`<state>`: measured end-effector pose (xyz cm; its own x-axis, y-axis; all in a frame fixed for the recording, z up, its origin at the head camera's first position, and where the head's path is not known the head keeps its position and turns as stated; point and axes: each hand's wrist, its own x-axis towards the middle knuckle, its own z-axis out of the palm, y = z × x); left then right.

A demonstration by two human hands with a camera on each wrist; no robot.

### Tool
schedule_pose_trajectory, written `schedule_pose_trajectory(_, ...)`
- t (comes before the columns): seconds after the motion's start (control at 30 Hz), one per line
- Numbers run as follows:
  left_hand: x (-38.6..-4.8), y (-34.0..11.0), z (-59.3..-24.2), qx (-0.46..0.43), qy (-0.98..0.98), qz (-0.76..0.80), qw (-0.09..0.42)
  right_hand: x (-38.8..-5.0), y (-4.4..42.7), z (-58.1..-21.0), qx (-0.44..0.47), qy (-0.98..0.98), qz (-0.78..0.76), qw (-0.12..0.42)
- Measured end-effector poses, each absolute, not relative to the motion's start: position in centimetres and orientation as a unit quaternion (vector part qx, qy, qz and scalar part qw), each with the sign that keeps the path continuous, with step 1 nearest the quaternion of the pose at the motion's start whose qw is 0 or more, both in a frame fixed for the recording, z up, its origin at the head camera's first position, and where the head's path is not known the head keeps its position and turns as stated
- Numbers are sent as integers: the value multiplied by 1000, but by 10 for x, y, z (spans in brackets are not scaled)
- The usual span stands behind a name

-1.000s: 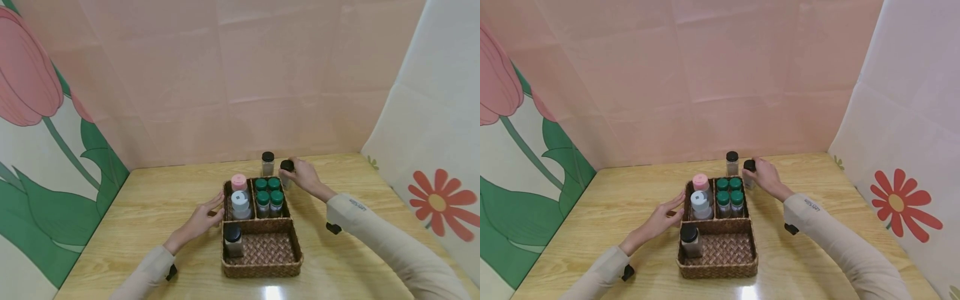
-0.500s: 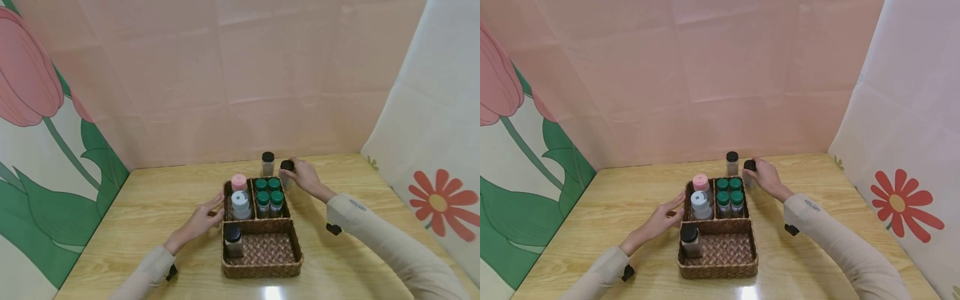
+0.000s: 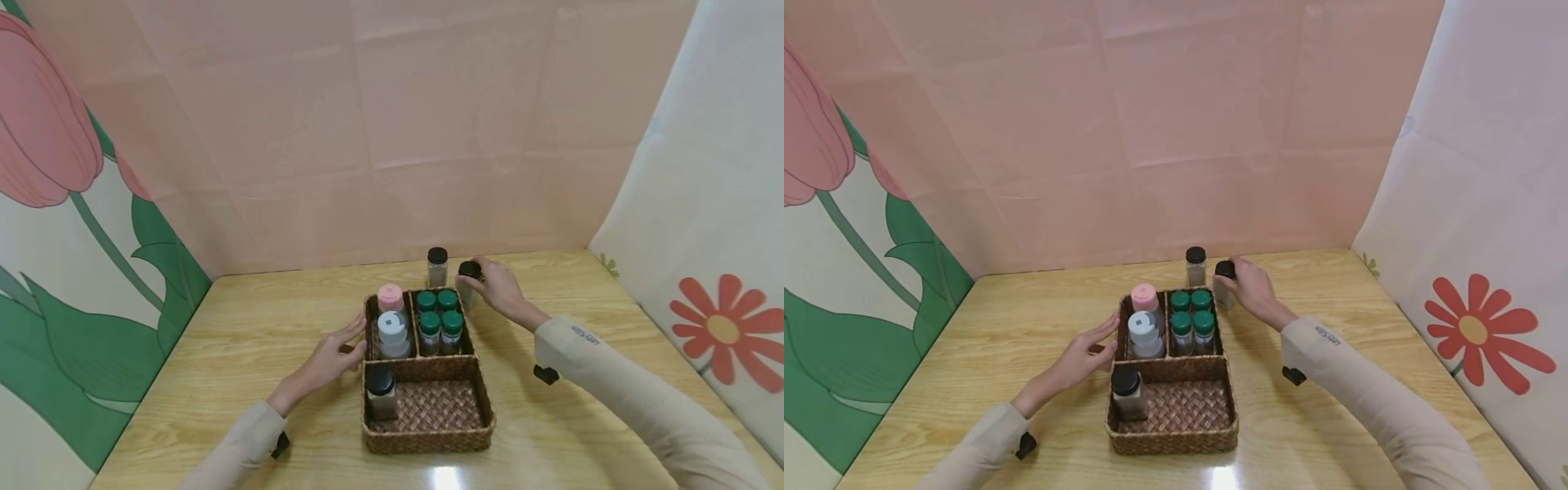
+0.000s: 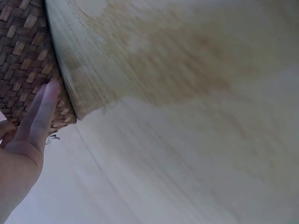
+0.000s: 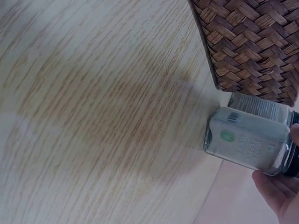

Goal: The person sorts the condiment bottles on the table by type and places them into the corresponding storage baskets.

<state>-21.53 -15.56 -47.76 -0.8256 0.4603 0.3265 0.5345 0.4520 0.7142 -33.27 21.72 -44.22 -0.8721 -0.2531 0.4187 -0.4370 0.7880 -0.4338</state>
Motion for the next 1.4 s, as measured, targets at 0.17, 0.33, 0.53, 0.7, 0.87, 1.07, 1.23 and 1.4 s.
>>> schedule_pose_trajectory(0.17,-214,-155,-477,-289,-853,-433,40,-331,218,-443,192,-926,268,182)
schedule_pose_trajectory(0.33,-214,-155,-474,-279,-854,-438,24,-329,219,-443,193,-926,269,183)
schedule_pose_trajectory(0.53,-215,-155,-474,-275,-859,-432,22,-328,221,-442,194,-925,270,181)
schedule_pose_trajectory(0.7,-216,-156,-475,-275,-860,-429,25,-329,222,-437,196,-923,271,189)
schedule_pose_trajectory(0.87,-216,-157,-475,-276,-859,-431,24,-328,220,-430,200,-919,275,198)
schedule_pose_trajectory(1.07,-217,-157,-475,-280,-859,-428,27,-324,218,-419,200,-916,284,201)
schedule_pose_trajectory(1.23,-217,-157,-475,-281,-857,-432,22,-321,216,-408,204,-909,295,213)
schedule_pose_trajectory(1.4,-217,-157,-475,-283,-857,-430,27,-319,215,-400,213,-901,298,234)
